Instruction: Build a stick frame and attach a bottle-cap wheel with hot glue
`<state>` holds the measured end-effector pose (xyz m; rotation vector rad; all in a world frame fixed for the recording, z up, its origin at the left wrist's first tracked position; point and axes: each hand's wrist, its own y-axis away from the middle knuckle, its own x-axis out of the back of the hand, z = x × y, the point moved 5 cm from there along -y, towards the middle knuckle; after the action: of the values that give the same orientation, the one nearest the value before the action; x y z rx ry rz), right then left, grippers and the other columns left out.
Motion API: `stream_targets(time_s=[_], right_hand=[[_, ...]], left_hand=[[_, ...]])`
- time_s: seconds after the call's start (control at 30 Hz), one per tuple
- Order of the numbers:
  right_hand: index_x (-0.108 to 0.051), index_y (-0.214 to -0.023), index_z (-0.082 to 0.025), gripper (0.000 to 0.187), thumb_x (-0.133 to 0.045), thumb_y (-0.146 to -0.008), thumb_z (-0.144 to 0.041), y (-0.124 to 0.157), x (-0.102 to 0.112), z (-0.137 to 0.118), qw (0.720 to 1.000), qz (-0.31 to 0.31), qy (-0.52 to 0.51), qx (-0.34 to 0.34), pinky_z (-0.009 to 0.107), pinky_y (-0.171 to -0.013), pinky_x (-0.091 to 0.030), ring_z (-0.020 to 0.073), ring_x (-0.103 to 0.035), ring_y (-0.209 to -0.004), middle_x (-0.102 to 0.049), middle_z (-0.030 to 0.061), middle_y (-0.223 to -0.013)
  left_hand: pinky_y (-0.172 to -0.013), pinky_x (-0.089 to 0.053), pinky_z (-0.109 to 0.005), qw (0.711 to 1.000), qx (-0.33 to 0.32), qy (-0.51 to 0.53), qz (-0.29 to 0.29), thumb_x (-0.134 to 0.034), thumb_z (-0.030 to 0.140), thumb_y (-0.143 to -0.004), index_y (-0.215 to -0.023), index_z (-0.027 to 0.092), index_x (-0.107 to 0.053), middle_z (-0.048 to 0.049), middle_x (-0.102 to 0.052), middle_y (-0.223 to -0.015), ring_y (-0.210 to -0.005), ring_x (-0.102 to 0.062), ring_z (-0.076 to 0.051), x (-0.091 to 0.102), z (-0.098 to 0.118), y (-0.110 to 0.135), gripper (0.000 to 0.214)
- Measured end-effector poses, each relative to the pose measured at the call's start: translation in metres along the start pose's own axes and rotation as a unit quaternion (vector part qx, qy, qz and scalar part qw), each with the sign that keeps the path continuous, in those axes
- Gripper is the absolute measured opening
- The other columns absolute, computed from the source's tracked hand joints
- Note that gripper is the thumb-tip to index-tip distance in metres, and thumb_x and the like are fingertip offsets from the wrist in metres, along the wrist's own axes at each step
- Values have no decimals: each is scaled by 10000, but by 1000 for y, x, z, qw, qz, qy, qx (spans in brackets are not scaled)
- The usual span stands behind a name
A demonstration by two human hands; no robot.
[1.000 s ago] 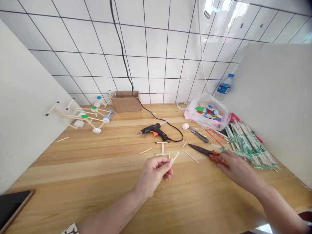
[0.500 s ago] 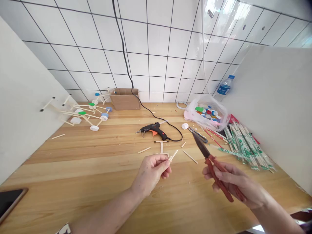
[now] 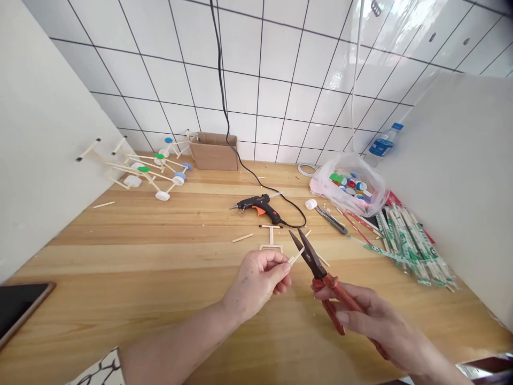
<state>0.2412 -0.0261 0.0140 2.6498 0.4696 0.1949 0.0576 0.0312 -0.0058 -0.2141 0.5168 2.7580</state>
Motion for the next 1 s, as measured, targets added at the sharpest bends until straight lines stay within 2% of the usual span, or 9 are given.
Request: stream_targets(time_s=[0.13,0.33,0.5,1.0], right_hand=[[-635,-1087,-217,332,-625,-777,-337,0,-4,0,999,-4,52,11,402,-964,-354,278,-435,-1196,-528,75,-1273],[-609,-1116,-232,341,-614,-782,-298,-1,-8,1,995,-18,94,24,379,-969,-371,256,-461,-1170,-558,72,-1192],[-643,-1057,-200,312,-613,-782,-342,-3,-8,1,995,-23,101,16,409,-974,-371,281,-458,-1171,-519,95,-1243],[-630,-1068,-218,317,-604,-790,-368,-3,-5,-1,991,-20,132,5,419,-979,-375,287,-434,-1198,-491,90,-1287]], left_hand=[[-456,-391,-200,1000,19,0,3,-607,295,-719,-651,140,-589,11,-581,-525,-429,-496,-73,-1,0,3,170],[-459,-403,-201,999,31,-10,4,-593,266,-732,-665,142,-599,12,-588,-522,-427,-505,-75,-3,1,4,141],[-455,-409,-197,999,37,-23,-3,-571,242,-748,-671,143,-600,13,-589,-524,-429,-513,-76,-3,2,4,129],[-439,-403,-196,1000,24,-18,-7,-579,232,-734,-645,138,-615,5,-591,-508,-418,-503,-77,-4,4,3,134]])
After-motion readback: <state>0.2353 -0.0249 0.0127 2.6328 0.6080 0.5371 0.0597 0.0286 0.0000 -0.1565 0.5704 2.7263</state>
